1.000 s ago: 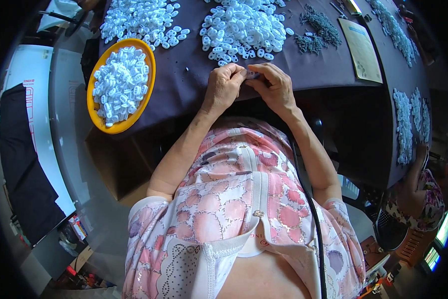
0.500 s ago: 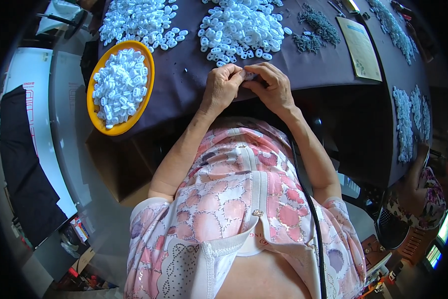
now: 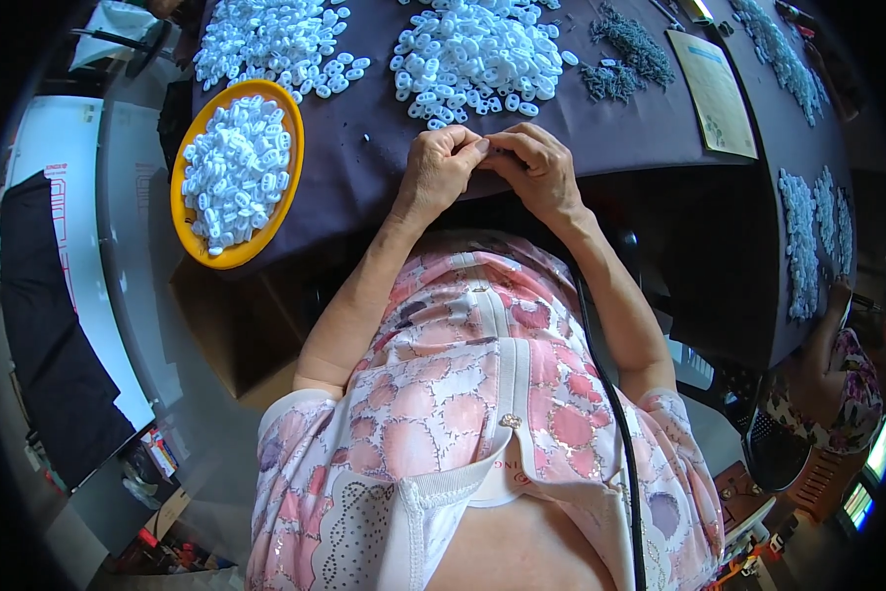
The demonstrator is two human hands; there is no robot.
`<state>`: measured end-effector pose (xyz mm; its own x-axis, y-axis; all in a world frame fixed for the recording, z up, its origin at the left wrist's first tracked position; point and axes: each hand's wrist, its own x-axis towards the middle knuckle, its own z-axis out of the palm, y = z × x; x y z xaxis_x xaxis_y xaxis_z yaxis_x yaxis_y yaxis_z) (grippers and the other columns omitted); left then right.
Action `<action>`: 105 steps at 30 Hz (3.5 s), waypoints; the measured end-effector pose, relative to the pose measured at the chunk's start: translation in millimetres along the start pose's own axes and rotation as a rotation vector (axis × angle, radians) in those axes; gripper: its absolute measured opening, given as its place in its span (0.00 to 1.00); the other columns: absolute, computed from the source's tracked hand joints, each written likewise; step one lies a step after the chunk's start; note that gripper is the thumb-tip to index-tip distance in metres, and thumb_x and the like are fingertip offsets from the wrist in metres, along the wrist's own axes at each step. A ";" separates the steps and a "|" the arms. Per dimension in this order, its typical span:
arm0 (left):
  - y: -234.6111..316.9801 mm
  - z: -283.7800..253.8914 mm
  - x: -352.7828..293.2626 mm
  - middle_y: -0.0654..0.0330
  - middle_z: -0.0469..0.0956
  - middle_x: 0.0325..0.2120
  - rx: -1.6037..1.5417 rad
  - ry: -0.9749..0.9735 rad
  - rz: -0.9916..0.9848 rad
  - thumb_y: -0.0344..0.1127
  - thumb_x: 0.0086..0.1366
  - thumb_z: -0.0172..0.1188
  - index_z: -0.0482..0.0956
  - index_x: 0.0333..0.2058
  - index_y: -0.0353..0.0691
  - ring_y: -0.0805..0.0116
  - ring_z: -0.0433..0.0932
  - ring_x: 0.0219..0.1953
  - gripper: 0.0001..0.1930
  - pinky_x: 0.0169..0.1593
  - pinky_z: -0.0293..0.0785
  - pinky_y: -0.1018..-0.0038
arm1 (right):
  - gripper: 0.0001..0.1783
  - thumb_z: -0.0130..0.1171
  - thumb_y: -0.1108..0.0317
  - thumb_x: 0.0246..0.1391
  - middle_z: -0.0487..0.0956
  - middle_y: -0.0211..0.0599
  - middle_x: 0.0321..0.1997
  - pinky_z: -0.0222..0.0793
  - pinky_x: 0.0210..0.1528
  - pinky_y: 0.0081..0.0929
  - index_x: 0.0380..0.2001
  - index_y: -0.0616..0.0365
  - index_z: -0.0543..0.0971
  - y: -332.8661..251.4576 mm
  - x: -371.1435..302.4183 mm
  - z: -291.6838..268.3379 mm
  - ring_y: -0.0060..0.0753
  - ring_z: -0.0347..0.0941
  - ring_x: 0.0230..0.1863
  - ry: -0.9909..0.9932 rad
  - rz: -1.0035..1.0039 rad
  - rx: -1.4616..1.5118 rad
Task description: The person assembles plastic cord locks by inserting small pieces into the toggle components by hand.
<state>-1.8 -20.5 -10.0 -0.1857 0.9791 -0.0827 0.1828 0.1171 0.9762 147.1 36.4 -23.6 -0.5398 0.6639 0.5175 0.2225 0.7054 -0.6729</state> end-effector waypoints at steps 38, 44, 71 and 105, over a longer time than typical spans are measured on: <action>17.9 -158.4 -64.1 0.58 0.77 0.20 0.575 0.725 -0.075 0.36 0.58 0.55 0.77 0.24 0.34 0.70 0.73 0.24 0.10 0.31 0.70 0.74 | 0.06 0.55 0.68 0.48 0.73 0.43 0.29 0.67 0.35 0.38 0.26 0.60 0.73 61.1 29.0 -77.4 0.48 0.71 0.34 0.050 0.344 -0.577; 11.4 -160.8 -56.7 0.56 0.78 0.23 0.760 0.811 -0.077 0.37 0.55 0.60 0.77 0.25 0.35 0.65 0.76 0.26 0.10 0.31 0.73 0.72 | 0.04 0.47 0.71 0.55 0.73 0.43 0.26 0.66 0.29 0.39 0.28 0.59 0.67 57.5 22.1 -74.0 0.50 0.71 0.28 0.119 0.266 -0.616; 17.9 22.8 44.2 0.57 0.73 0.27 0.854 0.228 0.385 0.34 0.52 0.60 0.77 0.28 0.41 0.55 0.76 0.29 0.05 0.31 0.72 0.63 | 0.06 0.54 0.80 0.46 0.73 0.34 0.25 0.66 0.29 0.18 0.30 0.61 0.76 37.1 9.9 -56.8 0.22 0.70 0.25 0.301 0.272 -0.036; 9.8 15.5 -9.5 0.66 0.74 0.19 -0.251 0.062 -0.025 0.27 0.61 0.53 0.76 0.32 0.36 0.82 0.70 0.16 0.04 0.18 0.66 0.84 | 0.05 0.55 0.74 0.51 0.74 0.28 0.27 0.67 0.29 0.13 0.33 0.60 0.73 -8.1 4.3 -12.4 0.16 0.70 0.27 -0.029 0.732 1.032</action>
<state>16.8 -26.1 -2.8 -0.2474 0.9635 -0.1022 -0.0664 0.0884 0.9939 153.0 36.6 -9.4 -0.5793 0.8008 -0.1519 -0.2520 -0.3532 -0.9010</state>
